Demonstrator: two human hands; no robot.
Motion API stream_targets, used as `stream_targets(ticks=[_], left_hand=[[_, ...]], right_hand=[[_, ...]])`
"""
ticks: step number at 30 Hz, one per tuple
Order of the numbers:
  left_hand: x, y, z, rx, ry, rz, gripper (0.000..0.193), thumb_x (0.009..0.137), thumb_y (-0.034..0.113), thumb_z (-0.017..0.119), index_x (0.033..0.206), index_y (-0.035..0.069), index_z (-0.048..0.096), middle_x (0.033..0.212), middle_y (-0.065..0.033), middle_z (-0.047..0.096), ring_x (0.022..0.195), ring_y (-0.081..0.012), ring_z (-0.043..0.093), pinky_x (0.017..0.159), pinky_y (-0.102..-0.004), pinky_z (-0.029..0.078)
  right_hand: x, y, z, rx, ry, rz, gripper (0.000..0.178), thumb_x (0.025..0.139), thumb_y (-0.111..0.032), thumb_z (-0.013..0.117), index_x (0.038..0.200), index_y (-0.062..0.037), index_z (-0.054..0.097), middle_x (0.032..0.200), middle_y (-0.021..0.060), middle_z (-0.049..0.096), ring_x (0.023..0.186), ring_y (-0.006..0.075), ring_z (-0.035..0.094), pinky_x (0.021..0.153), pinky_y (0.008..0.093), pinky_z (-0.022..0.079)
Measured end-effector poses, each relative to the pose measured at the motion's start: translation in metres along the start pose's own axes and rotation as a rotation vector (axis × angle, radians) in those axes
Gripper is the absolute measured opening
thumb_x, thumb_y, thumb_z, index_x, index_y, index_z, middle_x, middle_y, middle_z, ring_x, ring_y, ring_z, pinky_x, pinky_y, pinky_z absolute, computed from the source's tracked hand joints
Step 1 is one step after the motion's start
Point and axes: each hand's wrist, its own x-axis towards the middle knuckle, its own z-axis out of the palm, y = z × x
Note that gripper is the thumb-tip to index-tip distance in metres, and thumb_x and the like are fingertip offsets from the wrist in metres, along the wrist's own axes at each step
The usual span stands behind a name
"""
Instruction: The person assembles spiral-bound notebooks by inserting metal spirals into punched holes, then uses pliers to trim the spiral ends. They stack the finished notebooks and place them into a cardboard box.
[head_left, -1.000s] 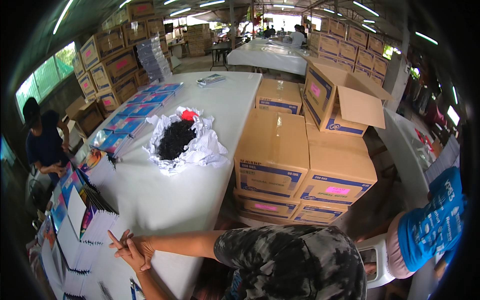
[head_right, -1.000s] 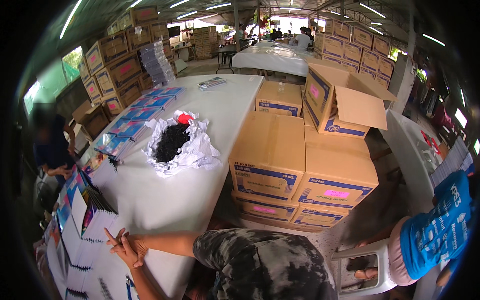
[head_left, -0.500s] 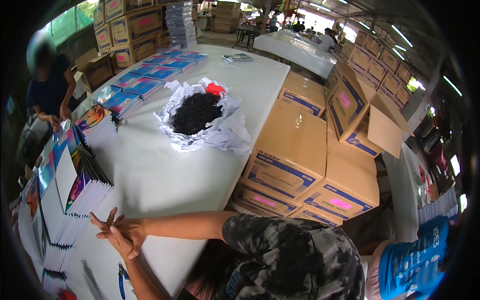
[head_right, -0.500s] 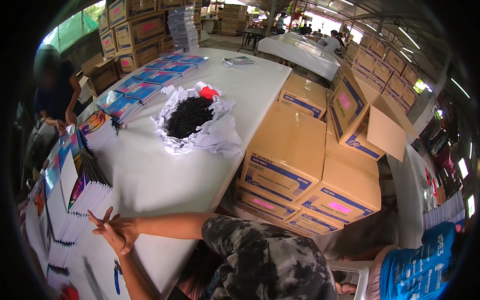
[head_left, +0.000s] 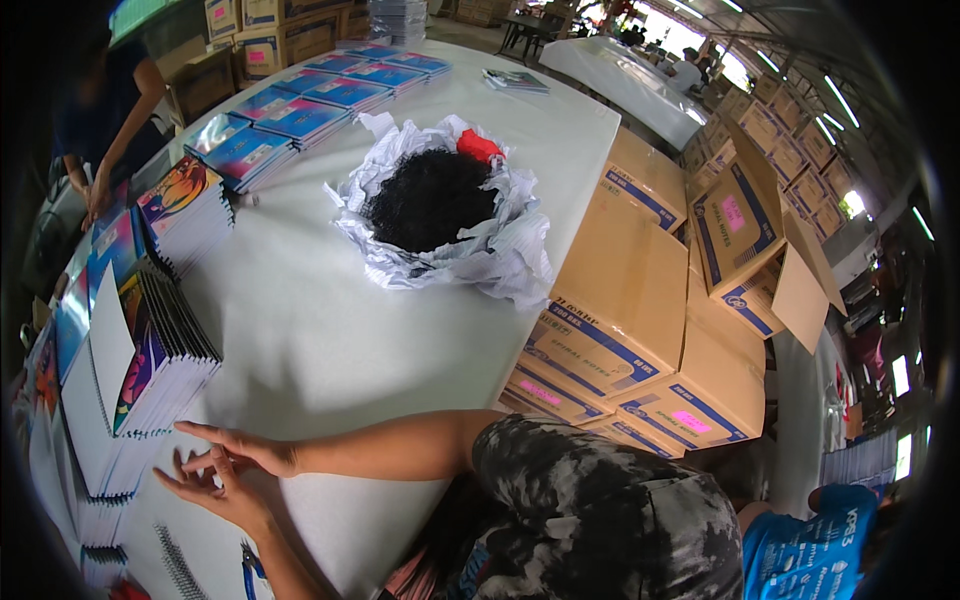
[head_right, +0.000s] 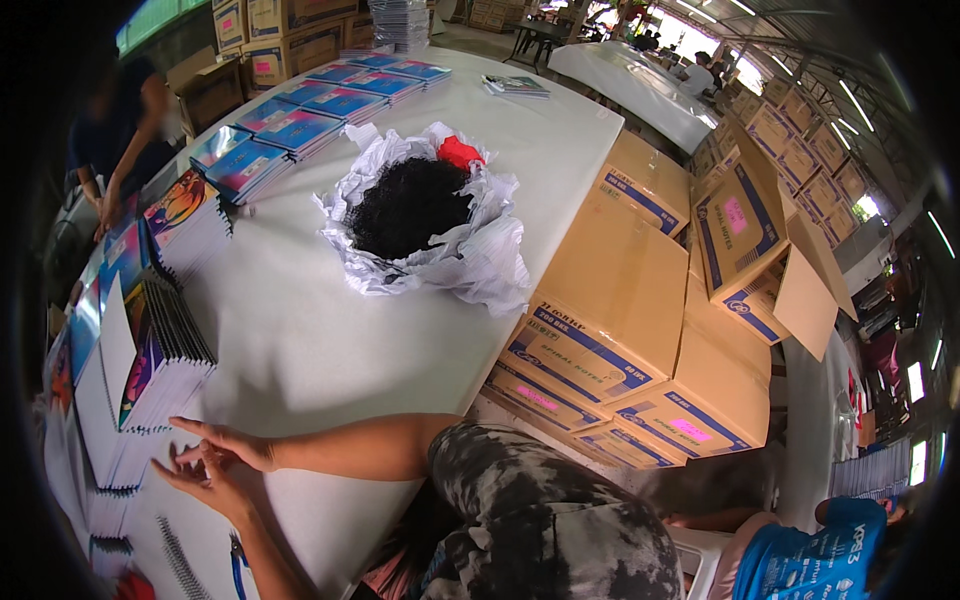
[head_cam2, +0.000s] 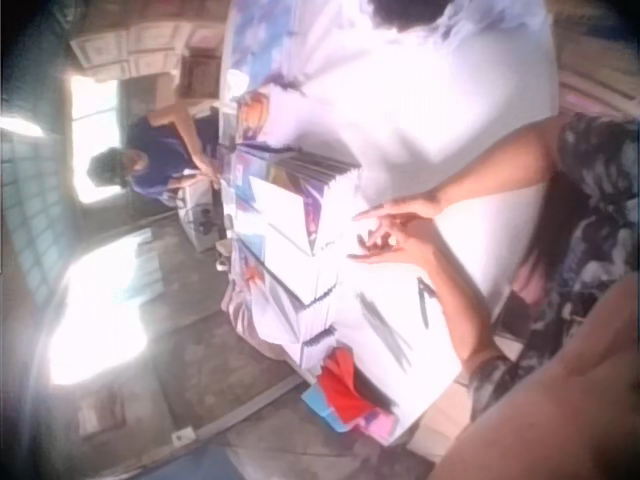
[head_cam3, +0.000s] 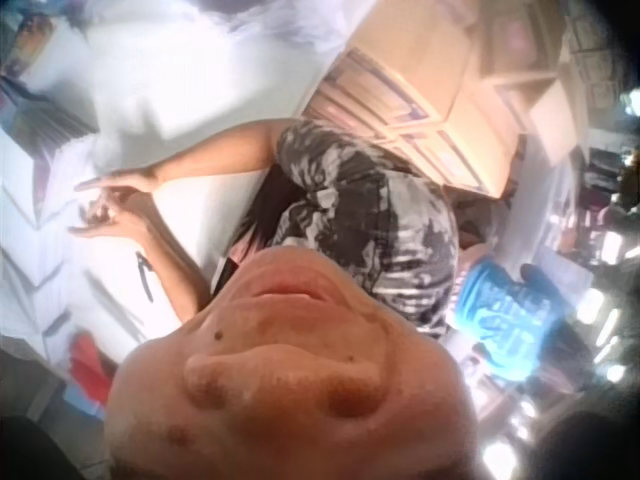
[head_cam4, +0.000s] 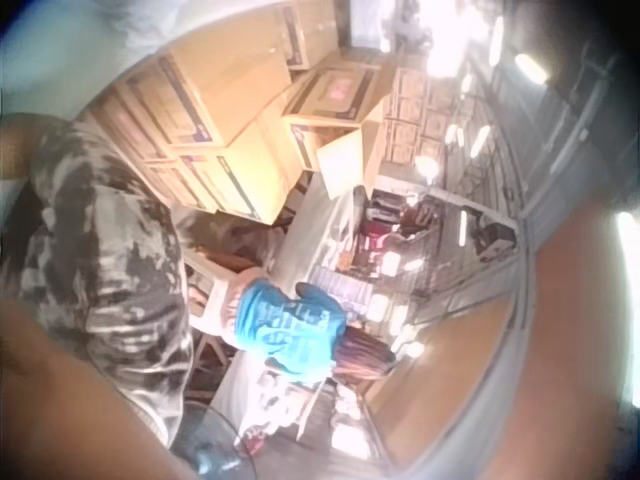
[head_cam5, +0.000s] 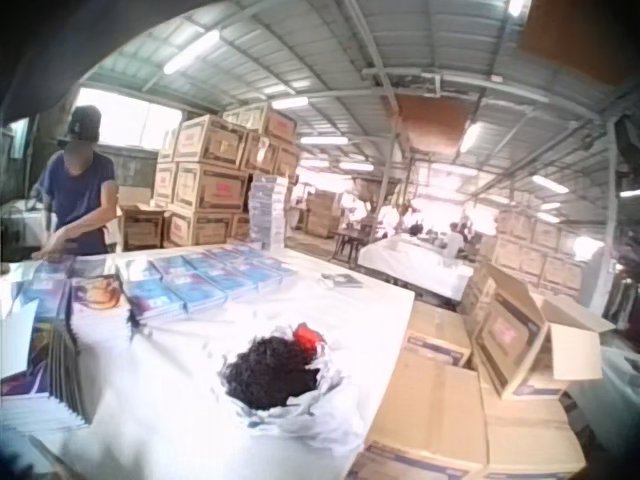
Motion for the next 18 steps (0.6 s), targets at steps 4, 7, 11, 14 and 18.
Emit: stream_targets(ticks=[4, 7, 11, 14, 18], left_hand=[[0.014, -0.028, -0.018, -0.304, -0.245, -0.326, 0.055, 0.086, 0.015, 0.061, 0.133, 0.0, 0.035, 0.117, -0.013, 0.054, 0.107, -0.0214, 0.052, 0.094, -0.0328, 0.04], [0.004, -0.015, -0.006, -0.315, -0.291, -0.326, 0.053, 0.086, 0.015, 0.062, 0.131, -0.001, 0.038, 0.112, -0.0118, 0.056, 0.103, -0.0184, 0.053, 0.092, -0.0309, 0.039], [0.008, -0.041, -0.011, -0.275, -0.428, -0.295, 0.045, 0.086, 0.014, 0.061, 0.125, -0.001, 0.043, 0.114, -0.0108, 0.054, 0.107, -0.017, 0.05, 0.093, -0.0304, 0.038], [0.008, -0.036, -0.01, -0.384, -0.429, -0.38, 0.048, 0.083, 0.014, 0.063, 0.124, -0.001, 0.042, 0.116, -0.0131, 0.052, 0.11, -0.019, 0.049, 0.096, -0.031, 0.037], [0.001, -0.038, -0.013, -0.55, -0.481, -0.445, 0.054, 0.079, 0.017, 0.065, 0.124, 0.0, 0.042, 0.12, -0.0132, 0.049, 0.11, -0.0225, 0.049, 0.094, -0.0352, 0.04]], right_hand=[[0.005, 0.006, -0.01, 0.436, 0.045, 0.118, 0.087, 0.079, -0.078, 0.016, 0.144, -0.0196, 0.021, 0.125, 0.0162, 0.053, 0.114, 0.0242, 0.047, 0.098, 0.0408, 0.033], [0.002, -0.001, -0.016, 0.603, 0.063, 0.135, 0.09, 0.076, -0.081, 0.02, 0.142, -0.0205, 0.027, 0.121, 0.0149, 0.055, 0.108, 0.0251, 0.05, 0.097, 0.0409, 0.034], [0.0, -0.006, -0.018, 0.728, 0.076, 0.141, 0.092, 0.073, -0.083, 0.023, 0.142, -0.0227, 0.029, 0.127, 0.0132, 0.05, 0.108, 0.0269, 0.05, 0.099, 0.0431, 0.029], [-0.002, -0.008, -0.014, 0.748, 0.074, 0.174, 0.092, 0.072, -0.084, 0.023, 0.141, -0.0239, 0.03, 0.131, 0.0121, 0.046, 0.109, 0.0289, 0.049, 0.1, 0.0446, 0.026], [-0.004, -0.009, -0.009, 0.755, 0.045, 0.187, 0.095, 0.073, -0.083, 0.023, 0.14, -0.0164, 0.032, 0.136, 0.0166, 0.041, 0.116, 0.0366, 0.046, 0.101, 0.0427, 0.027]])
